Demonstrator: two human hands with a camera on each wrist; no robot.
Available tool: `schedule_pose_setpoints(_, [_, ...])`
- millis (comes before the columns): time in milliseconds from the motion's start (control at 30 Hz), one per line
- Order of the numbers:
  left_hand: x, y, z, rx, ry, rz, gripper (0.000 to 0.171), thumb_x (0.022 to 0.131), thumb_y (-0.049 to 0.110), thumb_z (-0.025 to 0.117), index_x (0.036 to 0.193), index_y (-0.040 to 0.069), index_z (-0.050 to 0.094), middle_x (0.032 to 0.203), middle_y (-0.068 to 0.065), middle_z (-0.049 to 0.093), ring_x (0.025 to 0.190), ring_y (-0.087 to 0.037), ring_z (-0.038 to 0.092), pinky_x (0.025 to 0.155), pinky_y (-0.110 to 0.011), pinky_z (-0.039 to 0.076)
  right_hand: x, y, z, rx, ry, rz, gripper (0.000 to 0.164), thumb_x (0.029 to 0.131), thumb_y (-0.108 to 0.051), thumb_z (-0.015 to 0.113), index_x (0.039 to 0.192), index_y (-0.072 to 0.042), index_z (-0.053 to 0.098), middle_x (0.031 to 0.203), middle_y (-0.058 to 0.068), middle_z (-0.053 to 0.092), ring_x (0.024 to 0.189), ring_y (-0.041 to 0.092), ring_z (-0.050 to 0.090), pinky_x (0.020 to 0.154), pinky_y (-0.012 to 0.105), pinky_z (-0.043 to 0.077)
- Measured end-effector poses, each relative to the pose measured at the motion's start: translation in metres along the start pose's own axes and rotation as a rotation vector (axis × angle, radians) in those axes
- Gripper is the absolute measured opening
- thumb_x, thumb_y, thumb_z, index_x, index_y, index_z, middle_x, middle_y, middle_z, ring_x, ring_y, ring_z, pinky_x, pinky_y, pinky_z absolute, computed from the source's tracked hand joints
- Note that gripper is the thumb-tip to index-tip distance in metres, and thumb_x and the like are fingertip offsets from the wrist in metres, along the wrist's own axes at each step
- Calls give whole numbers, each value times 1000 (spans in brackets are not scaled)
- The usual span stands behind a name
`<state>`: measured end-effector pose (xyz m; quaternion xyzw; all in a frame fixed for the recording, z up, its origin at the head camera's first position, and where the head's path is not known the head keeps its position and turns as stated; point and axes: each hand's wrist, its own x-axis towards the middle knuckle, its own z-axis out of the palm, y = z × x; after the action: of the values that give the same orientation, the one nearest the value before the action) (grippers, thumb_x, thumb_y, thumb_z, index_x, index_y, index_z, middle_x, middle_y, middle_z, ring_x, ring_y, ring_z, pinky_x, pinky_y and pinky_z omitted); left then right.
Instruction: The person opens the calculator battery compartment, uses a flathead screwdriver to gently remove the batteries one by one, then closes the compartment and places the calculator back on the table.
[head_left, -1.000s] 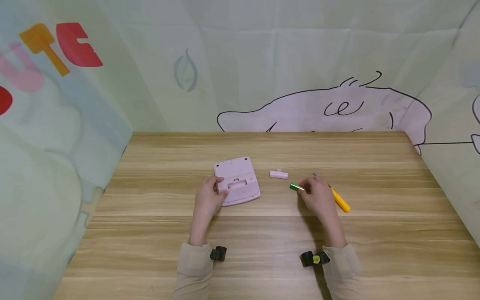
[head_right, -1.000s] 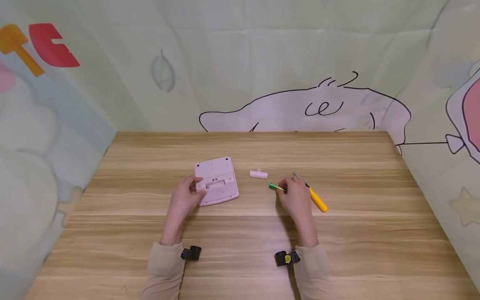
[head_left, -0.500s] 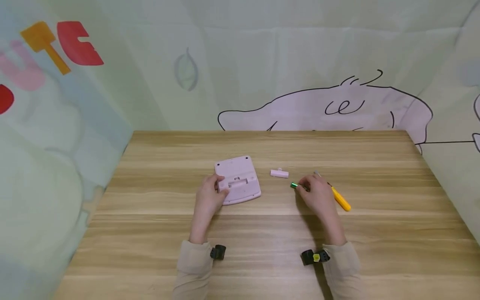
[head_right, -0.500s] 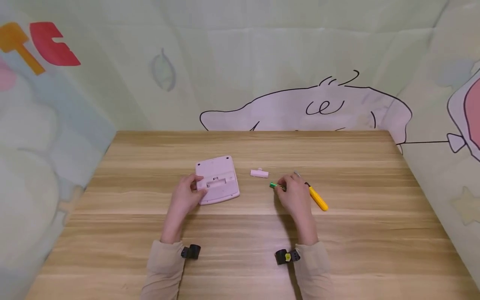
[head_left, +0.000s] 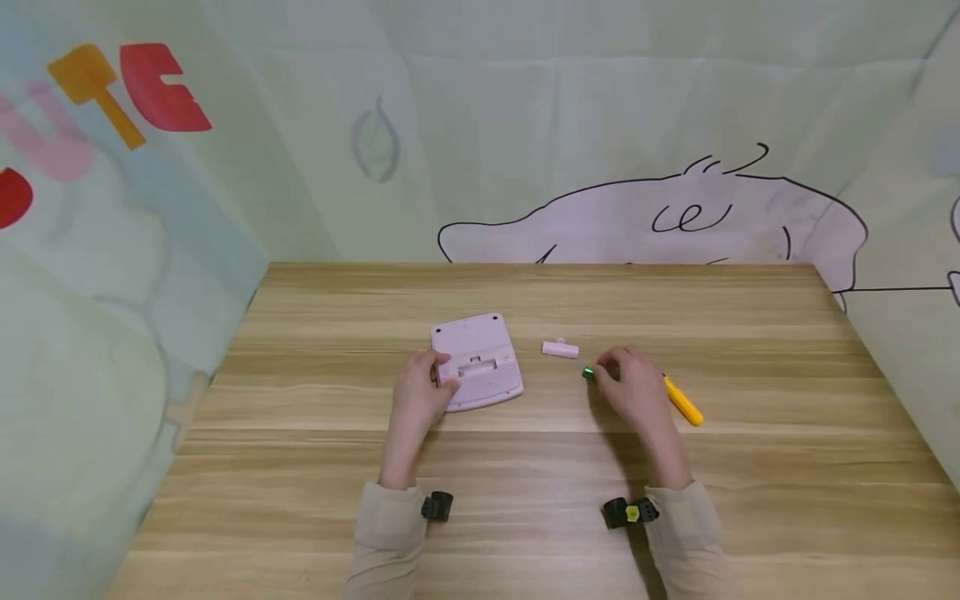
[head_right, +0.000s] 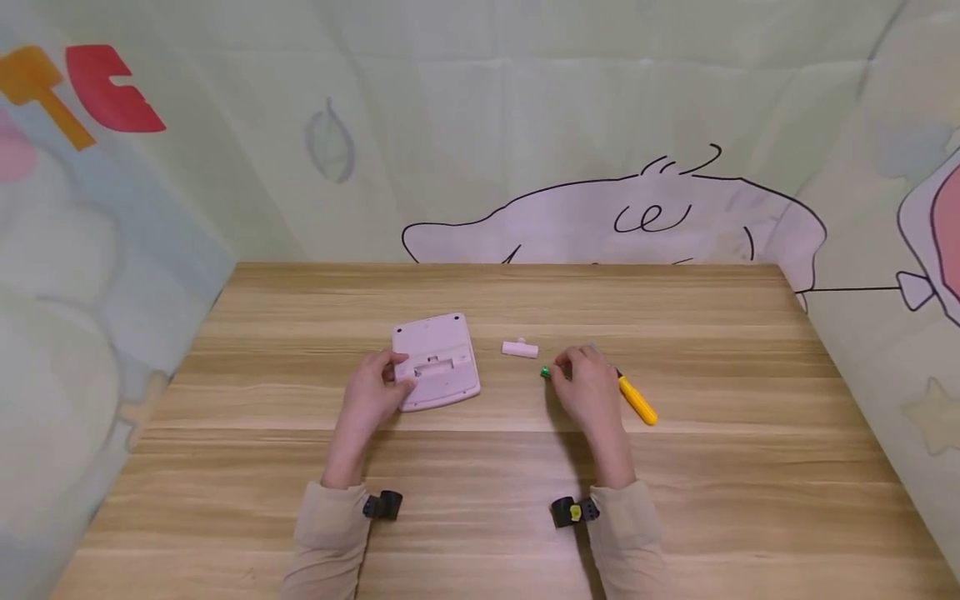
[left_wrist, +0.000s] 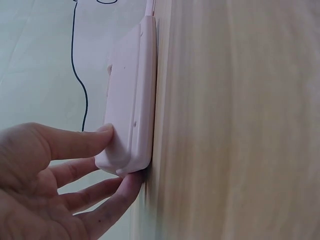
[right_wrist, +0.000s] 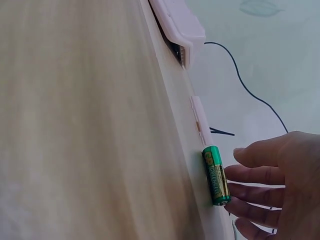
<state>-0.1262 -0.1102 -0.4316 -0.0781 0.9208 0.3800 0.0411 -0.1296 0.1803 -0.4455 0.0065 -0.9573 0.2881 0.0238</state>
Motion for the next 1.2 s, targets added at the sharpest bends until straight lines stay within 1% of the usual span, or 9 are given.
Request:
schedule_pose_setpoints(100, [0,0,0,0,1,-1,40,83,10,71,121,1,61,120,-19,58,107,-31,54,96,-45,45,2,-2,-1,-1,-12,16,22,91,-22,61,100,-4,68,97,13,63,90,28,54,80,42,45])
schedule_pose_setpoints(267, [0,1,0,1,-3,-9,40,84,11,71,121,2,61,120,-18,58,106,-30,54,95,-45,45,5,-5,-3,6,-34,31,23,92,-24,61,103,-4,67,102,13,63,95,29,54,86,45,46])
schedule_pose_setpoints(500, [0,3,-1,1,-5,-5,40,83,11,71,121,2,61,121,-19,57,110,-32,55,97,-46,45,9,-7,-4,28,-46,5,21,92,-20,62,105,-4,66,102,14,63,94,28,56,85,44,48])
schedule_pose_setpoints(867, [0,3,0,-2,-4,-11,40,83,11,71,120,2,61,120,-18,57,110,-31,55,97,-46,45,17,-12,-3,31,-54,-53,22,90,-20,63,104,-3,67,100,15,65,95,30,58,85,45,48])
schedule_pose_setpoints(967, [0,2,-1,0,-2,-7,39,83,11,71,120,2,61,120,-18,58,109,-32,55,97,-46,45,19,-13,-2,33,-62,-53,23,91,-21,62,105,-4,67,100,15,65,93,29,59,84,44,48])
schedule_pose_setpoints(1200, [1,0,0,-7,-4,-12,40,83,10,71,121,2,61,119,-18,58,107,-31,55,96,-45,45,27,-21,-1,46,-110,-34,26,92,-23,62,109,-4,65,106,14,65,98,28,59,88,44,49])
